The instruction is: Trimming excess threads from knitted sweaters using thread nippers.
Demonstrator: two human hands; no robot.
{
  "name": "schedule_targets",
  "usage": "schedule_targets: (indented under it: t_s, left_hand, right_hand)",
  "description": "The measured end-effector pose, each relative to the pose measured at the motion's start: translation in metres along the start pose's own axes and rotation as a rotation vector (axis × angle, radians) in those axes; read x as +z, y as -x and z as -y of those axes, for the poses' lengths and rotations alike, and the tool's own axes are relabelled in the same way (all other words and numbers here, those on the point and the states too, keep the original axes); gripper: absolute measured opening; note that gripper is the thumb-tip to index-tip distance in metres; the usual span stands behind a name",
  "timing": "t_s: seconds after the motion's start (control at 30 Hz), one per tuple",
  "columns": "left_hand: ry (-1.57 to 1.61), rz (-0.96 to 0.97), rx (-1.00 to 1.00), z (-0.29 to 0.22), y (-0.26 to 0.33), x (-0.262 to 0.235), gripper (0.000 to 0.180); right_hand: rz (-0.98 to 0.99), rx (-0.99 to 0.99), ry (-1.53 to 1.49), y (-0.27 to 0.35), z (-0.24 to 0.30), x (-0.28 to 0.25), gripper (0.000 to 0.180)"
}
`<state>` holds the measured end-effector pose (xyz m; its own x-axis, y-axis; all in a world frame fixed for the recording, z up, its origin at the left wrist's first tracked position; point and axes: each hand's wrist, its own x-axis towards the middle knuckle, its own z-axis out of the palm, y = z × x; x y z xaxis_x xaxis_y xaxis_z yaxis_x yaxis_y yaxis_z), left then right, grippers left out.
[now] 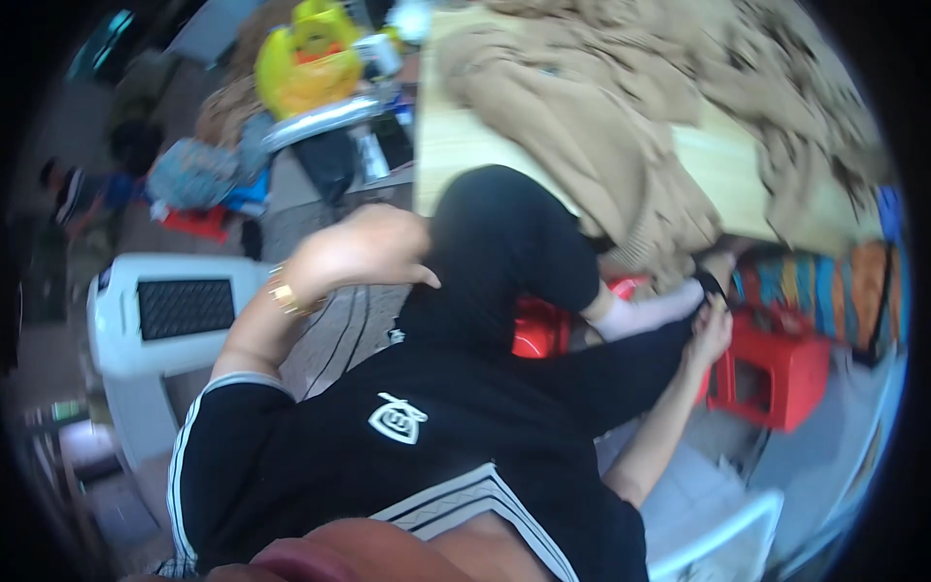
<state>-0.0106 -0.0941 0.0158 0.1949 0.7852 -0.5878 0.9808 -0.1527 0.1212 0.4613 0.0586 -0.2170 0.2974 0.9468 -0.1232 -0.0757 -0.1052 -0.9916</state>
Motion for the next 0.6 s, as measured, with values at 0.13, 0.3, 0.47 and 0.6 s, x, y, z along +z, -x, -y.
schedule_targets:
  t_s: [0.13,0.3,0.47,0.6]
  left_hand:
    - [0.561,-0.646,0.631,-0.034,0.02,-0.06,0.028]
    - [1.046,-0.521,1.447,-0.071,0.01,-0.082,0.056]
    - [1.508,-0.501,1.525,-0.093,0.037,-0.076,0.053]
    - [1.578,-0.643,1.664,-0.103,0.035,-0.08,0.052]
  right_hand:
    - [-0.019,-0.052,0.033,0.007,0.001,0.002,0.02]
    - [0.085,-0.074,0.022,0.0,-0.018,0.009,0.014]
    - [0.146,-0.205,0.043,0.009,-0.021,0.01,0.019]
    - [0.111,-0.214,0.068,0.013,-0.016,0.015,0.019]
